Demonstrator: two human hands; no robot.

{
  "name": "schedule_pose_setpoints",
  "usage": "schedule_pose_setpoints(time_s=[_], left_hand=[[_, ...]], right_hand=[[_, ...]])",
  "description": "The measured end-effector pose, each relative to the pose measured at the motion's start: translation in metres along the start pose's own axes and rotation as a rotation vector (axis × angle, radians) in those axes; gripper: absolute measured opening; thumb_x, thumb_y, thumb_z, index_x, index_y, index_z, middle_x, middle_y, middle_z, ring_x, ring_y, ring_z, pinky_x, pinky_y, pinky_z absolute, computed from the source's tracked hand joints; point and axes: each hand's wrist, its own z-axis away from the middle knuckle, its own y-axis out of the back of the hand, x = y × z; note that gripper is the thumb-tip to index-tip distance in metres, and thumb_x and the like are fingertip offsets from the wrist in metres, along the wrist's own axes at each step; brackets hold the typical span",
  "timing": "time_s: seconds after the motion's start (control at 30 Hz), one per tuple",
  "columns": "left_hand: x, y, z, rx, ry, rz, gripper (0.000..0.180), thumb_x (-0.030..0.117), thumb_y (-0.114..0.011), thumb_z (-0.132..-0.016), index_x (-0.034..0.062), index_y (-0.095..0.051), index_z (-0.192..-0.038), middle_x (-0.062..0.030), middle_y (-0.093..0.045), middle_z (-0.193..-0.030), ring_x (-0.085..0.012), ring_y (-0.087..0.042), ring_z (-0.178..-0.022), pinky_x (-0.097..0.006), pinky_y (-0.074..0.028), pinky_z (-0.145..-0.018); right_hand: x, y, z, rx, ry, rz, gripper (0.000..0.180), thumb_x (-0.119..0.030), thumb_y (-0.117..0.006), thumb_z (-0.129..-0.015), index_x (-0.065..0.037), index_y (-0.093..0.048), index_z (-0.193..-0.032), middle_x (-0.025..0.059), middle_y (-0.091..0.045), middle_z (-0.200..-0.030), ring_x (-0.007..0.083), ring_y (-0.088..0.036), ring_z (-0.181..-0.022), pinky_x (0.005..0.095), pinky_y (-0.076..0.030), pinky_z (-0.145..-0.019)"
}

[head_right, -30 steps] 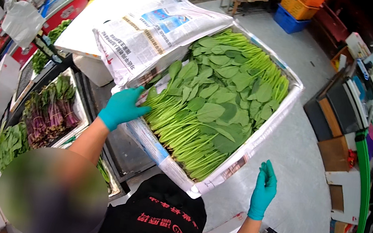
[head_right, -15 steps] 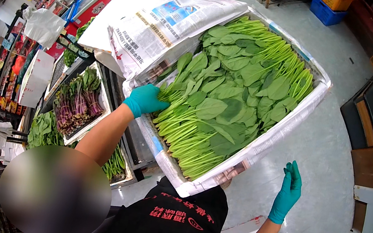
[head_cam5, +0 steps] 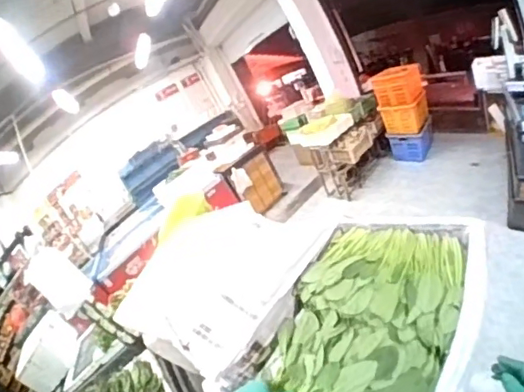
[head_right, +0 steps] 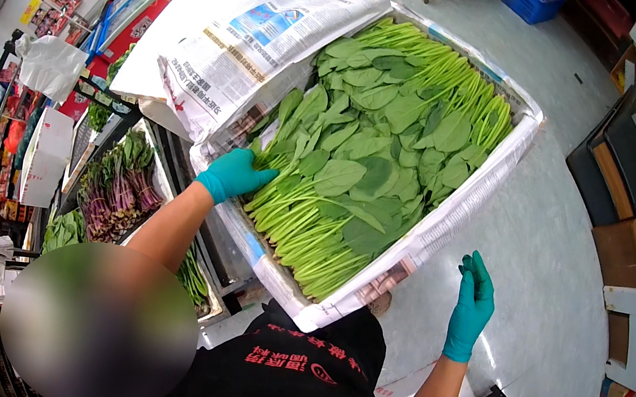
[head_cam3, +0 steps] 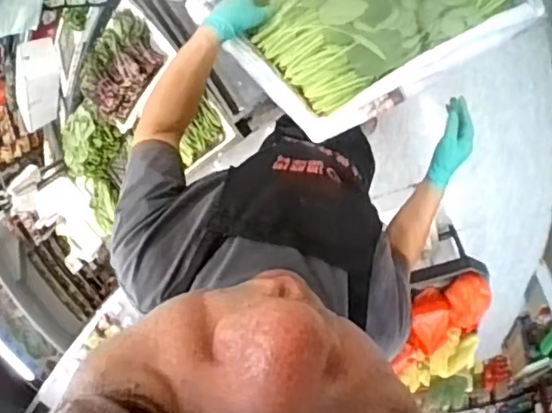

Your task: The person transfers bunches of leafy green vegetables from a large white styrofoam box to a black plastic crate. They handle the vegetables by hand, arranging them neatly in the crate. The person also removes a few loose leaves from the bunches during the process.

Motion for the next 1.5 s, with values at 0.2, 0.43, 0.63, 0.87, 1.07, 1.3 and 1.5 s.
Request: schedule_pose_setpoints(time_s=[0.2, 0.43, 0.63, 0.87, 1.07, 1.3, 1.5], left_hand=[[-0.01, -0.001, -0.013, -0.002, 0.087, 0.107, 0.088, 0.072, -0.065, -0.07, -0.0106, -0.063, -0.103, -0.0291, -0.064, -0.108, -0.0387, -0.062, -0.103, -0.041, -0.048, -0.089], [-0.014, 0.021, -0.026, -0.371, 0.063, 0.142, 0.099, 0.078, -0.064, -0.065, 0.0005, -0.057, -0.126, -0.0248, -0.054, -0.13, -0.036, -0.053, -0.12, -0.039, -0.042, -0.1], [-0.029, 0.02, -0.042, -0.638, 0.26, 0.347, 0.117, 0.067, -0.076, -0.061, -0.0005, -0.031, -0.145, -0.0226, -0.021, -0.154, -0.0352, -0.022, -0.142, -0.045, -0.024, -0.113], [-0.033, 0.027, -0.042, -0.7, 0.273, 0.479, 0.086, 0.044, -0.076, -0.073, 0.0057, -0.041, -0.142, -0.0162, -0.023, -0.155, -0.0292, -0.022, -0.143, -0.045, -0.021, -0.114], [-0.057, 0.01, -0.059, -0.788, 0.155, 0.608, 0.055, 0.028, -0.073, -0.081, 0.0025, -0.058, -0.126, -0.0109, -0.056, -0.133, -0.0193, -0.049, -0.122, -0.035, -0.036, -0.104], [-0.041, 0.015, -0.044, -0.79, -0.076, 0.62, 0.062, 0.02, -0.079, -0.075, 0.0, -0.055, -0.128, -0.0121, -0.057, -0.13, -0.0229, -0.051, -0.118, -0.034, -0.036, -0.102], [-0.072, -0.004, -0.073, -0.774, -0.154, 0.668, 0.062, 0.022, -0.081, -0.07, -0.001, -0.059, -0.123, -0.0142, -0.059, -0.126, -0.0256, -0.053, -0.116, -0.038, -0.04, -0.097]], right_hand=[[0.009, 0.005, 0.01, 0.001, 0.001, -0.045, 0.034, -0.01, -0.055, -0.094, 0.0, -0.057, -0.127, 0.0119, -0.064, -0.115, 0.019, -0.061, -0.103, 0.0321, -0.045, -0.095], [0.016, 0.009, 0.022, -0.001, -0.007, -0.019, 0.032, -0.009, -0.055, -0.094, -0.001, -0.059, -0.125, 0.0123, -0.064, -0.115, 0.0193, -0.061, -0.103, 0.0323, -0.046, -0.094], [0.028, 0.015, 0.026, 0.018, -0.033, -0.017, 0.032, -0.008, -0.055, -0.094, -0.001, -0.059, -0.125, 0.0129, -0.064, -0.116, 0.0195, -0.061, -0.104, 0.0324, -0.046, -0.095], [0.03, 0.014, 0.032, 0.043, -0.034, -0.074, 0.032, -0.006, -0.053, -0.094, 0.0, -0.058, -0.125, 0.0135, -0.063, -0.118, 0.02, -0.06, -0.107, 0.0332, -0.046, -0.097], [-0.028, -0.011, 0.039, 0.038, 0.043, -0.132, 0.032, -0.007, -0.053, -0.093, 0.001, -0.058, -0.123, 0.0137, -0.059, -0.125, 0.0212, -0.058, -0.113, 0.0353, -0.045, -0.1], [-0.126, -0.149, 0.06, -0.6, 0.575, 0.641, 0.055, -0.013, -0.065, -0.082, 0.0, -0.049, -0.133, 0.0154, -0.056, -0.127, 0.0294, -0.052, -0.119, 0.0403, -0.038, -0.104], [-0.101, -0.248, 0.065, -0.639, 1.018, 1.047, 0.064, -0.02, -0.065, -0.081, 0.001, -0.042, -0.136, 0.0161, -0.05, -0.13, 0.0335, -0.044, -0.124, 0.0446, -0.032, -0.108]])
